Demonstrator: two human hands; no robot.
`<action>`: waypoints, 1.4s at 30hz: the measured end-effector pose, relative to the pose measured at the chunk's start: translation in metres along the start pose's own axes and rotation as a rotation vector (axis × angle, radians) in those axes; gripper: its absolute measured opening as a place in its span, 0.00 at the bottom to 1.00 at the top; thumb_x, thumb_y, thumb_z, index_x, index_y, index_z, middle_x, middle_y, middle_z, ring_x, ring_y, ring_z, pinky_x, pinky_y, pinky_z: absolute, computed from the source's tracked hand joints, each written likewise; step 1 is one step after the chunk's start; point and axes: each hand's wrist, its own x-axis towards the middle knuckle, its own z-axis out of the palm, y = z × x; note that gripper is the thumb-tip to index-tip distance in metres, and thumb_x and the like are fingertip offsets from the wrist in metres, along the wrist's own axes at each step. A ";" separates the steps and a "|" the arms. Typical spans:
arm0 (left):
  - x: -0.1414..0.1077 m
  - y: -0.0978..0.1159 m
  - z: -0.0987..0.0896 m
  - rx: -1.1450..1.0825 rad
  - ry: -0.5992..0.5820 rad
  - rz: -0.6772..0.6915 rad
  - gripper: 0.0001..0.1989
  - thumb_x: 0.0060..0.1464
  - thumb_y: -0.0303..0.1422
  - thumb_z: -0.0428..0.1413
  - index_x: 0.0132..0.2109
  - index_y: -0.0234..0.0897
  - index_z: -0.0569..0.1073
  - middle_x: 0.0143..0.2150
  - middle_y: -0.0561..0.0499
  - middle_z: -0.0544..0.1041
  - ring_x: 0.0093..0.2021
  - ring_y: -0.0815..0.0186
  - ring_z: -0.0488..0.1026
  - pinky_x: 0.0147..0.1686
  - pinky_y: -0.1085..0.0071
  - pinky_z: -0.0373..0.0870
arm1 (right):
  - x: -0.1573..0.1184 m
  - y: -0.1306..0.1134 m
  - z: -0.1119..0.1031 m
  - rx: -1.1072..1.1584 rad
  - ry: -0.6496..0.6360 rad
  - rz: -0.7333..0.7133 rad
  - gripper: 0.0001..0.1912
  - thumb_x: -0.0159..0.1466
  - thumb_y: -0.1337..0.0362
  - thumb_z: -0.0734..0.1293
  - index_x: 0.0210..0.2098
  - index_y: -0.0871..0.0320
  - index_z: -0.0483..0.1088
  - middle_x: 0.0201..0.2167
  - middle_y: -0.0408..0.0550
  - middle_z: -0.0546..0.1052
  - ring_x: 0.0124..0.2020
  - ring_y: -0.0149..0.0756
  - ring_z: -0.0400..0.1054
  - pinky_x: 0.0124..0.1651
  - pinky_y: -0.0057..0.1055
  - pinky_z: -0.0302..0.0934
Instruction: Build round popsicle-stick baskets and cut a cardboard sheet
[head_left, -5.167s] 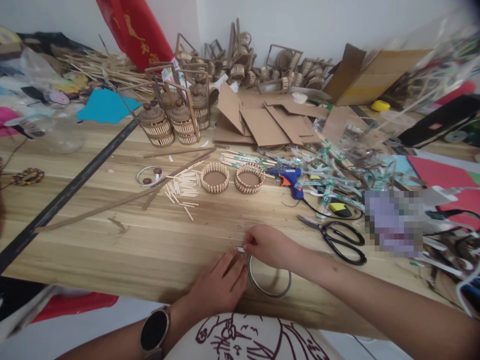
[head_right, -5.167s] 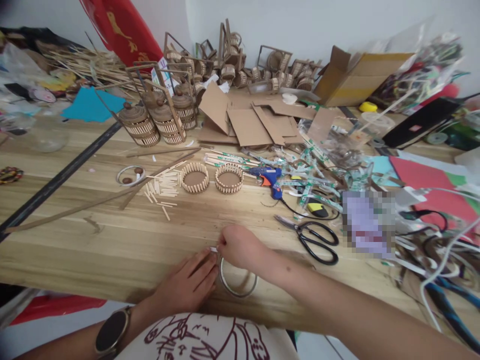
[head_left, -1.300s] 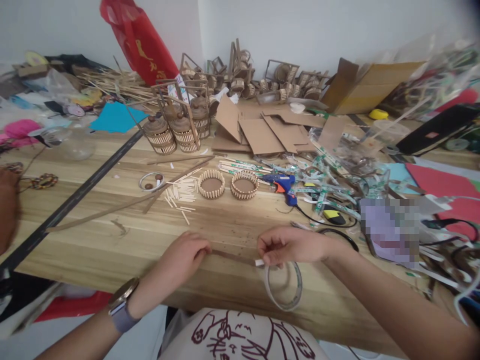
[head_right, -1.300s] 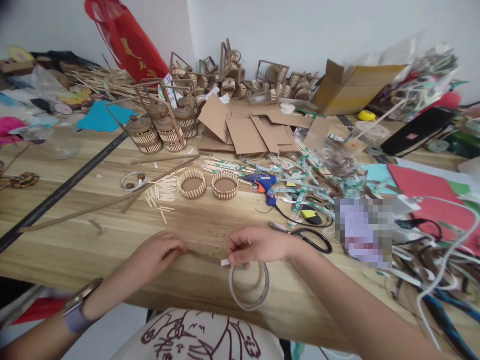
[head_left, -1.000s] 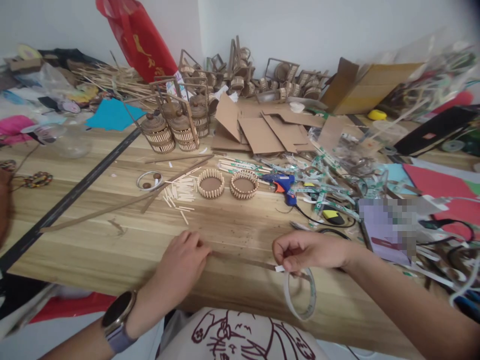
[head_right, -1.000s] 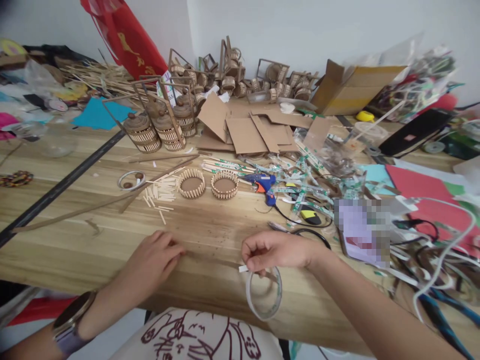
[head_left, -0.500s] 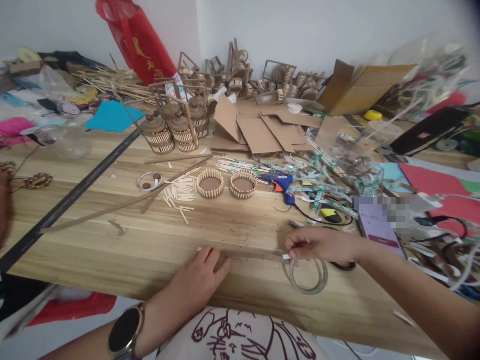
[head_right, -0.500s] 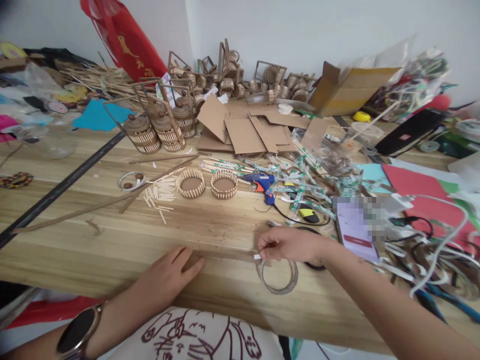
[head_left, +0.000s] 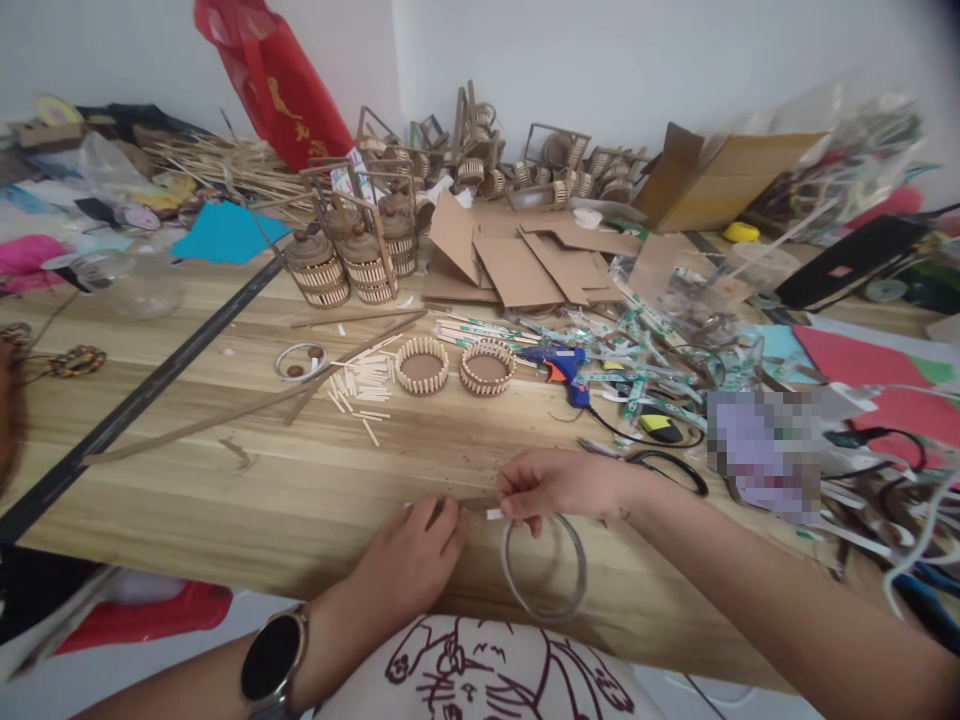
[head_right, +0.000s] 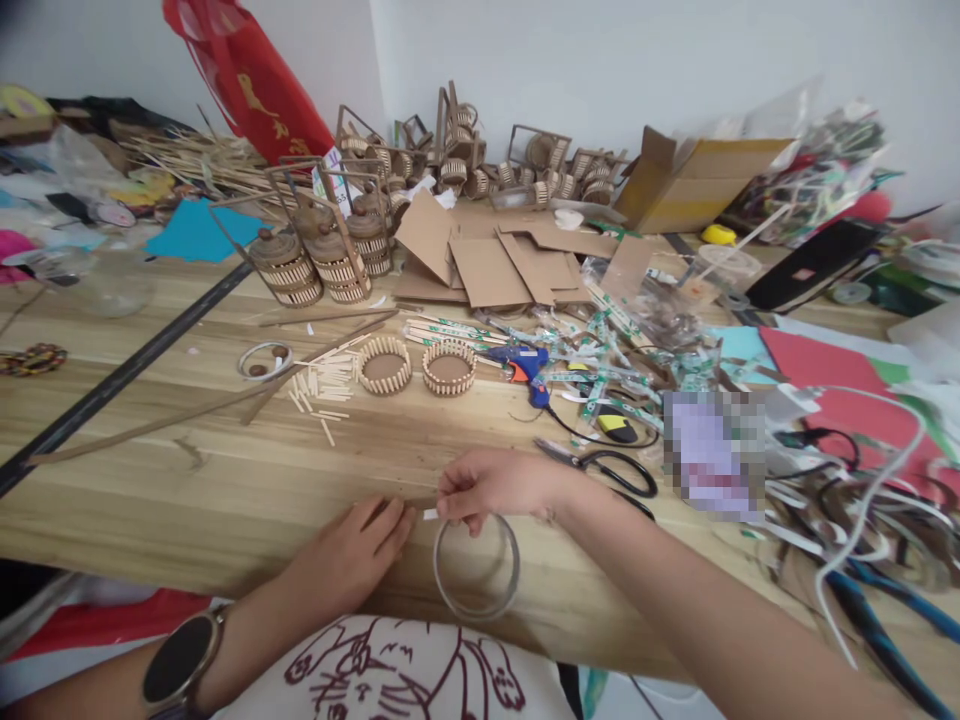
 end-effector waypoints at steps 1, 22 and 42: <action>0.000 0.000 0.001 -0.003 0.007 -0.007 0.18 0.66 0.27 0.49 0.61 0.28 0.67 0.53 0.36 0.75 0.50 0.57 0.72 0.44 0.65 0.72 | 0.007 0.006 -0.001 -0.005 0.019 0.006 0.16 0.54 0.52 0.70 0.26 0.58 0.67 0.22 0.37 0.68 0.24 0.27 0.64 0.30 0.25 0.60; 0.001 0.002 0.008 0.031 0.151 0.064 0.16 0.65 0.27 0.48 0.55 0.25 0.71 0.51 0.37 0.77 0.49 0.57 0.72 0.41 0.67 0.73 | 0.030 -0.011 0.015 -0.320 0.214 0.235 0.11 0.61 0.65 0.64 0.23 0.58 0.69 0.17 0.40 0.72 0.20 0.29 0.63 0.22 0.23 0.55; -0.001 0.003 0.009 0.027 0.175 0.055 0.18 0.64 0.25 0.46 0.57 0.24 0.70 0.53 0.37 0.76 0.50 0.57 0.72 0.42 0.67 0.72 | 0.034 -0.029 0.025 -0.660 0.282 0.274 0.15 0.61 0.65 0.65 0.19 0.59 0.75 0.17 0.45 0.76 0.23 0.32 0.67 0.26 0.25 0.54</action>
